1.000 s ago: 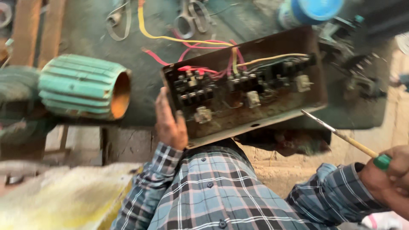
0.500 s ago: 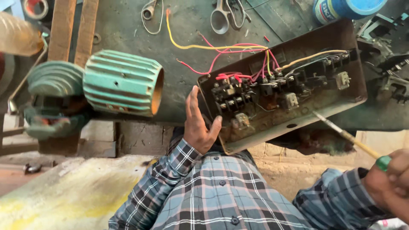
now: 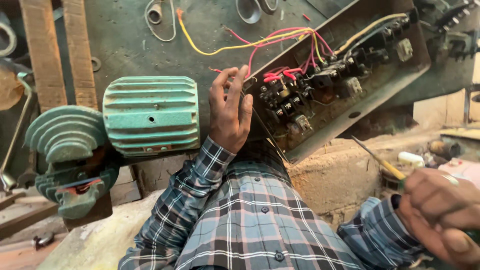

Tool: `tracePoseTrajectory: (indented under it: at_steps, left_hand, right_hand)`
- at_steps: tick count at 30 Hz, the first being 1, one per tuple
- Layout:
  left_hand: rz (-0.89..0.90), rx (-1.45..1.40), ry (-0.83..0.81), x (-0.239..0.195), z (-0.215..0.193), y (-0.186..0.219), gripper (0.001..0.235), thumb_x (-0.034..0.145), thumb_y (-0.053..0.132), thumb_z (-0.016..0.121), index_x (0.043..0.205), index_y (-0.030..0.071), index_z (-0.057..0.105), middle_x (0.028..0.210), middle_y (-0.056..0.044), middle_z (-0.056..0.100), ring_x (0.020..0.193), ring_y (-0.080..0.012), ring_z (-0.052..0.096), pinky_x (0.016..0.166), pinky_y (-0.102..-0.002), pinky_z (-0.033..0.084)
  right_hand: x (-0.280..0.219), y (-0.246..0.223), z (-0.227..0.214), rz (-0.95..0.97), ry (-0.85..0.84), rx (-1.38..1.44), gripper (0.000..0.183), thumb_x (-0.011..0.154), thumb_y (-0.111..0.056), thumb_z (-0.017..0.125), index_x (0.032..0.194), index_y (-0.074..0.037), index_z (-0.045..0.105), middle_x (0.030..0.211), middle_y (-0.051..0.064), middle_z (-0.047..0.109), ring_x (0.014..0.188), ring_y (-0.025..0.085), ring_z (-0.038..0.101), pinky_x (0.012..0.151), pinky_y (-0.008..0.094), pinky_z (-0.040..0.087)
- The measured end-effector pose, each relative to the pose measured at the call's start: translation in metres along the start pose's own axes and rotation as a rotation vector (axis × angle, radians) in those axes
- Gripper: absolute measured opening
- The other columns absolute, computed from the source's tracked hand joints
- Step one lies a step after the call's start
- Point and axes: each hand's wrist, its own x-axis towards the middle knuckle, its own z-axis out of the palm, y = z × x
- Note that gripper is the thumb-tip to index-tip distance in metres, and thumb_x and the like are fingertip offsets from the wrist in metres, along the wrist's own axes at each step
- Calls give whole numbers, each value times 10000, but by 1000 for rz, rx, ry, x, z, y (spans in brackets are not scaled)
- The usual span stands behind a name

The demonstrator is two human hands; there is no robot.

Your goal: The person connects colored wires to terminals inside a metal electrical box using a screwdriver. They tighten screws to secure the wires and adjust connections throughout the process.

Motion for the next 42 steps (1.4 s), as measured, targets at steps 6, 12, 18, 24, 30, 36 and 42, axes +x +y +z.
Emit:
tracePoseTrajectory:
  at_steps: [6,12,18,24,30,36,42]
  left_hand:
    - [82,37,59,-6,2,3,308,986,110,670,1281,70,590,1404,-134,478,1232,-315,486,1099,-420,434]
    - [463,236,-169,-31,5,18,260,819,177,766,1072,124,744,1341,-110,494,1211,-350,450,1028,-494,362]
    - [596,656,-277,-4,22,31,85,885,179,677,831,134,725,1727,-12,246,1583,-346,226,1274,-666,198]
    - [610,527,-502,11,38,44,159,830,242,666,887,212,810,1771,7,150,1652,-310,41,1300,-724,35]
    - [539,715,-729,33,50,56,168,757,297,686,678,181,779,1731,-15,200,1582,-367,36,1141,-807,-2]
    - [581,871,-779,33,46,51,154,740,195,674,596,177,726,1642,-14,346,1583,-350,81,1104,-845,-5]
    - [633,676,-678,38,44,56,131,723,204,664,618,129,683,1538,-42,442,1564,-342,159,1104,-871,16]
  right_hand:
    - [24,-4,36,36,-94,-73,255,775,-168,600,597,-92,434,493,37,446,418,121,348,435,351,357]
    - [54,-11,39,167,-340,-85,223,789,-114,639,639,-42,489,540,90,525,433,143,468,459,373,411]
    - [63,-5,24,165,-426,-54,189,797,-84,649,675,-32,514,588,58,539,489,154,512,506,380,444]
    - [75,-10,11,202,-525,8,178,843,-74,646,723,-33,521,630,45,545,531,166,518,544,392,458]
    - [78,-16,16,106,-281,-21,287,824,-117,706,650,-47,489,607,44,517,503,186,486,512,368,367]
    - [38,-10,-1,56,-65,4,371,808,-141,717,594,-43,430,549,54,474,449,189,440,461,374,318]
    - [29,-14,-14,22,-43,7,365,806,-157,703,588,-46,432,549,47,487,441,177,431,460,369,304]
